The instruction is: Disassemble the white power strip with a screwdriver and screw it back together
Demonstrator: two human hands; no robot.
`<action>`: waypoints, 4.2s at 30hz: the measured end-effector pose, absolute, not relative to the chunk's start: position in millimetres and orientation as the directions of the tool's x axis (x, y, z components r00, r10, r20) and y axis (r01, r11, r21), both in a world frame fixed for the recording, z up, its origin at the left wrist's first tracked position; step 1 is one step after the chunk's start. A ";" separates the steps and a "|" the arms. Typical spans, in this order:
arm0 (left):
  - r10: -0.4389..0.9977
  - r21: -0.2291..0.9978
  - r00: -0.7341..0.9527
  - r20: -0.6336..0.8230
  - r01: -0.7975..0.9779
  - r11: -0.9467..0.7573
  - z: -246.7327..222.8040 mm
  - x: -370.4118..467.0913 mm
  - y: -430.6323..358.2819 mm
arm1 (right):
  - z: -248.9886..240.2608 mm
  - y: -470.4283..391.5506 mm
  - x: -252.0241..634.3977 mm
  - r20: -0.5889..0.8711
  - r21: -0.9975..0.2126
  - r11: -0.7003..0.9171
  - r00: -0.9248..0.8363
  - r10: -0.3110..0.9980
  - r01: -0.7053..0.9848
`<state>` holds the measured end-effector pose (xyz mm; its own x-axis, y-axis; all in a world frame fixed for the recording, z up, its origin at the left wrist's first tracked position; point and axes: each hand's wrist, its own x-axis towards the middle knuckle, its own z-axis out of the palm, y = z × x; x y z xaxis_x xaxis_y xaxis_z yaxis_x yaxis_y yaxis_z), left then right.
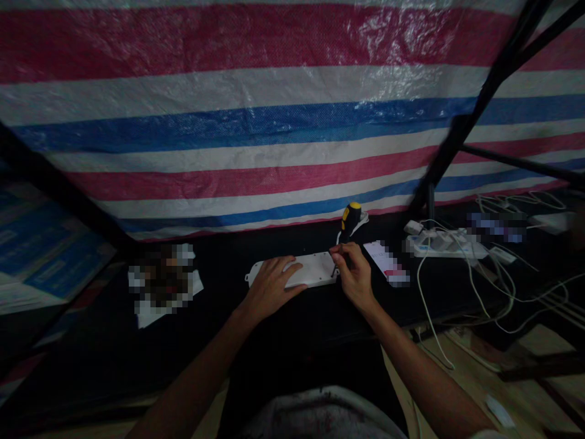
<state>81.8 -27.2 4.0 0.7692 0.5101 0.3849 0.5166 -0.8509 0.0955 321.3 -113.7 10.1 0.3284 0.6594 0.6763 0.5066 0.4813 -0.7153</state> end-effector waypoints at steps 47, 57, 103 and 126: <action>0.637 0.712 0.676 0.370 0.234 -0.662 23.9 146.1 -4.7 | 52.2 -82.6 317.6 0.631 -0.770 0.555 0.501 0.592 0.315; 0.701 0.458 0.676 0.226 0.561 -0.689 20.8 142.2 62.8 | 37.4 -76.7 320.6 0.610 -0.788 0.482 0.371 0.700 0.384; 0.542 0.306 0.724 0.426 0.448 -0.840 9.6 63.8 4.0 | 31.7 -44.9 313.1 0.637 -0.732 0.471 0.252 0.728 0.492; 0.505 0.280 0.709 0.493 0.420 -0.863 3.7 62.3 6.4 | 24.9 -41.4 313.3 0.655 -0.717 0.492 0.236 0.718 0.494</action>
